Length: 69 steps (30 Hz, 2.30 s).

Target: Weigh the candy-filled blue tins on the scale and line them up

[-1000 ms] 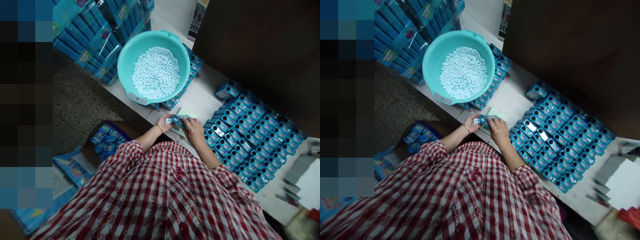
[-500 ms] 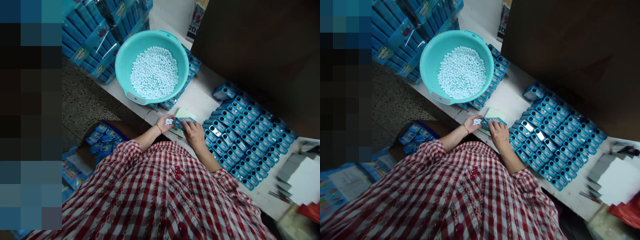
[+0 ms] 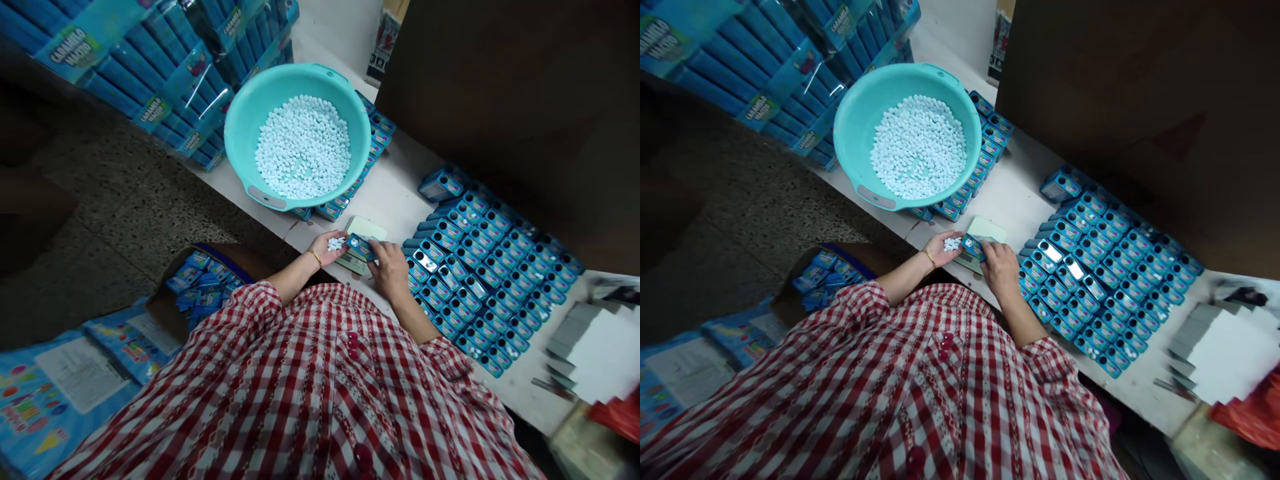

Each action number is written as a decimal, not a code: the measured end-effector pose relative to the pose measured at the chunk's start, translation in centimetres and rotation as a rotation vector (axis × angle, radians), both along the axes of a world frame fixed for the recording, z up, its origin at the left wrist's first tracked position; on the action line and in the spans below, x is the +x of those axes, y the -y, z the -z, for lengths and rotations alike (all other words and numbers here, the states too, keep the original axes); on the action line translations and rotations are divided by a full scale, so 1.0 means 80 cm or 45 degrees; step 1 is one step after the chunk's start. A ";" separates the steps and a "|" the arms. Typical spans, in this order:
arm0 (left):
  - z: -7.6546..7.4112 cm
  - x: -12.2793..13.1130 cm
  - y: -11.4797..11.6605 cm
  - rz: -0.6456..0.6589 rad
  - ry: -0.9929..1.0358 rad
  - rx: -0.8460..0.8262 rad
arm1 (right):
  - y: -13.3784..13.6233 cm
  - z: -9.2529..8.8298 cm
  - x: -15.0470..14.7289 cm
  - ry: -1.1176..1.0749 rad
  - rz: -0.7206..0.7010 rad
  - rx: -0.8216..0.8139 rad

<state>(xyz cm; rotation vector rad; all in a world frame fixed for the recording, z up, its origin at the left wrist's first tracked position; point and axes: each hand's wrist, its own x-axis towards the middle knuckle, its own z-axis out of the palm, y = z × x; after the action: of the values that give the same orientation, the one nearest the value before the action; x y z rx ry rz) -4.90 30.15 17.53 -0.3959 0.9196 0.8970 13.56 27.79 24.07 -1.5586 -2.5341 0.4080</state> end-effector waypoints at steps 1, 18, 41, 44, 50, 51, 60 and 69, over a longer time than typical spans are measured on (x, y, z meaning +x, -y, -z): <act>0.001 -0.002 0.001 -0.002 -0.005 0.001 | -0.001 0.010 0.003 -0.110 0.066 -0.024; -0.031 -0.047 0.062 0.086 -0.157 0.019 | 0.028 0.025 -0.016 -0.410 0.009 -0.090; -0.027 -0.052 0.107 0.327 -0.156 -0.175 | 0.047 0.010 -0.094 -0.135 -0.698 -0.334; -0.026 -0.054 0.105 0.349 -0.144 -0.121 | 0.036 0.007 -0.064 -0.219 -0.351 -0.144; -0.022 -0.069 0.101 0.279 -0.221 -0.090 | -0.006 0.027 0.005 0.025 0.241 -0.072; -0.022 -0.072 0.102 0.245 -0.224 -0.092 | -0.010 0.030 0.007 0.049 0.219 -0.116; -0.011 -0.089 0.091 -0.004 -0.267 -0.137 | -0.027 0.025 -0.103 0.114 -0.021 -0.333; -0.001 -0.087 0.036 -0.018 -0.281 -0.061 | -0.050 0.078 -0.151 0.065 -0.041 -0.272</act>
<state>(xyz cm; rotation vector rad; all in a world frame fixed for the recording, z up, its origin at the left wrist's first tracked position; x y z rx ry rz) -11.83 27.27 17.62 -0.3490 1.1439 0.9459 1.50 31.82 17.85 -1.6185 -2.6311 0.6713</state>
